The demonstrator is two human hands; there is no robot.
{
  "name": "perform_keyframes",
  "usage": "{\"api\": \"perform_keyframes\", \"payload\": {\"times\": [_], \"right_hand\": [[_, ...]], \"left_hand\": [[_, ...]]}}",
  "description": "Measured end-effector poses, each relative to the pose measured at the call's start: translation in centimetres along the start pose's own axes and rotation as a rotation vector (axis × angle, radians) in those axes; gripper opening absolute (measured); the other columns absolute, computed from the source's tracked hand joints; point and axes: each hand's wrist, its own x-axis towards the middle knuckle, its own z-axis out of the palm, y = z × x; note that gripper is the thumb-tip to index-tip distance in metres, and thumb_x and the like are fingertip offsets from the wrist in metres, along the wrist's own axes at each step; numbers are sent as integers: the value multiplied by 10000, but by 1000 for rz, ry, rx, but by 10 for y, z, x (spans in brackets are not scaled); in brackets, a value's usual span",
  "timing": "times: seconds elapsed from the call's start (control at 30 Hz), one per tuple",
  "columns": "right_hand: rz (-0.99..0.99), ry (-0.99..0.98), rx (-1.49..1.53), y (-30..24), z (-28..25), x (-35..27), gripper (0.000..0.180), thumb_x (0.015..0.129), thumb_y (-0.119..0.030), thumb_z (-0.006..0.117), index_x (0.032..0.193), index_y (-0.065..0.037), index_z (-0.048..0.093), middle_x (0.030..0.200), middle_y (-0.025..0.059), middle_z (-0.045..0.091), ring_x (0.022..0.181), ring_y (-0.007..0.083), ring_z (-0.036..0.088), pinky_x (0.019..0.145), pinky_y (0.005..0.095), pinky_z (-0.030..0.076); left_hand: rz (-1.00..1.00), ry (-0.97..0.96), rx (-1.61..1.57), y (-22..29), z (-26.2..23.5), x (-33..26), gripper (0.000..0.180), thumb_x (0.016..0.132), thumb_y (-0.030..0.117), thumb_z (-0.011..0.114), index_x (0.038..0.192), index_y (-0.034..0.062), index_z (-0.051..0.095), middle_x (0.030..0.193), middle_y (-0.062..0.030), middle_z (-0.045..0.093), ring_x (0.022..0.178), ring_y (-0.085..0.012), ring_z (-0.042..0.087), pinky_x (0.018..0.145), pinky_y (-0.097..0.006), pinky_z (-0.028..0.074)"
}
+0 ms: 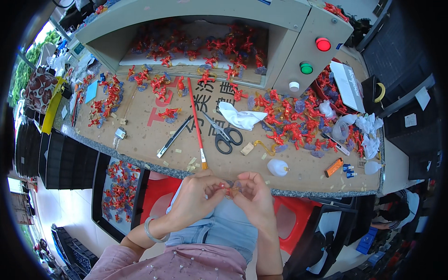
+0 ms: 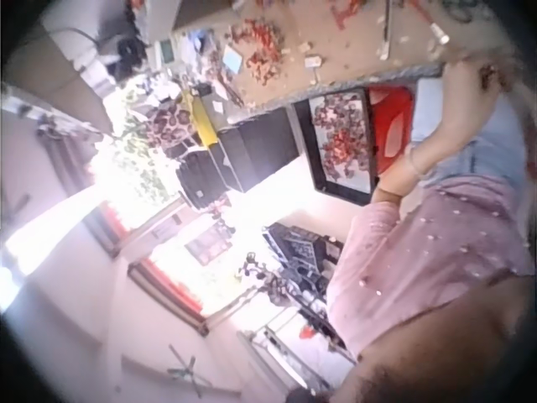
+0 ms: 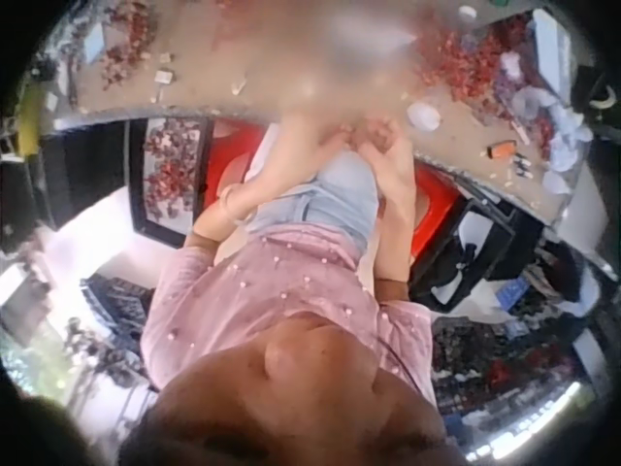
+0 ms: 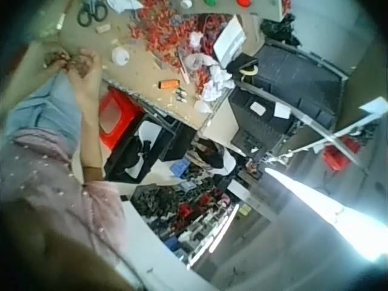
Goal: The recorder is assembling small red and yellow plastic components, likely for toy figurines, using hands, a brush for adhesive, and a liquid dispenser.
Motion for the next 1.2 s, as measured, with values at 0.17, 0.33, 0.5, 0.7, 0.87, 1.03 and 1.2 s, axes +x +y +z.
{"api": "perform_keyframes", "payload": {"times": [0.17,0.33,0.5,0.7,0.87,1.03,1.2], "right_hand": [[-19,-7,7,-5,1,-4,360,830,51,625,1137,-11,448,967,68,622,880,100,590,764,228,465],[-8,3,-20,-6,4,-6,356,821,41,646,1123,-16,466,950,52,616,860,89,573,758,233,462],[-3,19,-37,-10,10,-8,394,775,128,582,1126,1,454,960,91,595,840,131,592,754,259,493],[-6,5,-24,-10,14,-14,359,792,73,623,1108,-8,472,935,55,598,844,94,566,747,238,464],[-11,4,-14,-9,15,-17,330,818,17,672,1091,-13,489,913,23,603,839,65,540,747,223,432],[-21,4,-62,-6,15,-18,390,759,124,586,1107,-7,469,949,67,585,848,105,581,740,237,484],[-17,-14,-70,-9,16,-19,389,764,116,600,1111,0,468,947,75,583,851,108,579,727,228,479]], "left_hand": [[-23,-25,-23,7,-4,-2,172,758,-2,658,920,-48,692,777,-121,638,613,-161,638,567,-267,498],[-22,-24,-41,8,-7,-4,179,755,-8,648,925,-42,695,790,-115,637,621,-158,637,577,-264,500],[-40,-32,-31,9,-11,-8,181,758,-4,654,932,-24,703,786,-105,628,621,-151,636,580,-257,501],[-44,-28,-36,10,-12,-15,176,766,18,679,937,-10,709,782,-98,622,622,-146,639,580,-255,503],[-42,-20,-43,12,-13,-20,186,759,7,677,941,-6,710,775,-95,619,624,-141,644,576,-253,501],[-44,-20,-34,12,-13,-23,187,753,-1,677,937,-5,710,767,-88,613,610,-127,631,566,-245,488],[-55,-17,-54,15,-15,-25,179,755,-2,677,932,-5,710,759,-81,608,598,-117,617,556,-239,474]]}}
